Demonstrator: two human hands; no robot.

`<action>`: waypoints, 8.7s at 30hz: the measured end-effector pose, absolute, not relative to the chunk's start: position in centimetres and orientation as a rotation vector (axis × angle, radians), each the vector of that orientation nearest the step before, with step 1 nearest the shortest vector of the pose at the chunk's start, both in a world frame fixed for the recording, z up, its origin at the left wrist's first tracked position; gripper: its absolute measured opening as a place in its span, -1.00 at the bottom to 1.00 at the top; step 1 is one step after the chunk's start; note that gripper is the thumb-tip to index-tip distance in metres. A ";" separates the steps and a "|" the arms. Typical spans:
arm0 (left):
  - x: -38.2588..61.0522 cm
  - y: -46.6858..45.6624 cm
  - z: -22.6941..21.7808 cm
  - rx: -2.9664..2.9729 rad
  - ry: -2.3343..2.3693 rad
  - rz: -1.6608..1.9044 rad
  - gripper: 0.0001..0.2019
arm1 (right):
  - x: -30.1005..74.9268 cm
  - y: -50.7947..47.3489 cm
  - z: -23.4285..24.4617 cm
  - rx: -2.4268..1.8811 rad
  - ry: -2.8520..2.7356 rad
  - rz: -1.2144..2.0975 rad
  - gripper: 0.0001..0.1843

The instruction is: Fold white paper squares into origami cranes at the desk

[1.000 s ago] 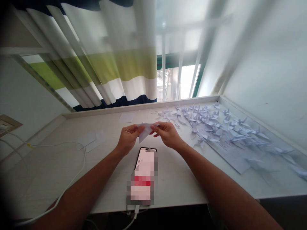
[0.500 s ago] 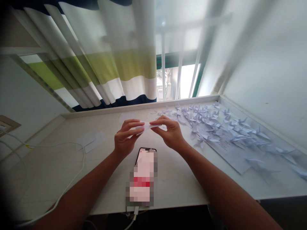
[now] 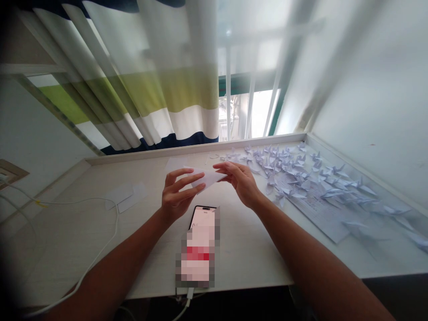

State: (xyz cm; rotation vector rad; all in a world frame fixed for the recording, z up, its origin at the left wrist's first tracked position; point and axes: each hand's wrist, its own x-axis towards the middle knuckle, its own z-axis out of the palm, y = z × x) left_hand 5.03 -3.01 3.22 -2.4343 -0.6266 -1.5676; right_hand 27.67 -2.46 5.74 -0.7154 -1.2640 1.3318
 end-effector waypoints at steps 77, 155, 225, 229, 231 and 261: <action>5.6 -2.4 3.0 -2.703 -1.611 -2.457 -0.75 | 27.8 -1.4 4.6 -0.974 -1.455 1.124 -0.59; 7.8 -2.1 1.7 -2.419 -1.875 -2.988 -0.67 | 26.0 -1.4 2.5 -0.879 -1.517 0.974 -0.69; 6.5 -2.4 2.8 -3.215 -1.895 -1.962 -0.58 | 26.6 -1.8 3.5 -1.050 -1.879 0.849 -0.65; 6.3 -2.1 2.9 -3.322 -1.939 -1.984 -0.55 | 26.8 -1.8 3.3 -1.118 -1.959 0.724 -0.66; 6.2 -2.1 2.9 -3.331 -1.997 -1.982 -0.54 | 26.7 -1.8 3.2 -1.116 -1.927 0.744 -0.64; 7.1 -2.5 2.4 -2.602 -1.996 -2.007 -0.69 | 25.9 -2.4 2.7 -1.239 -1.869 0.606 -0.80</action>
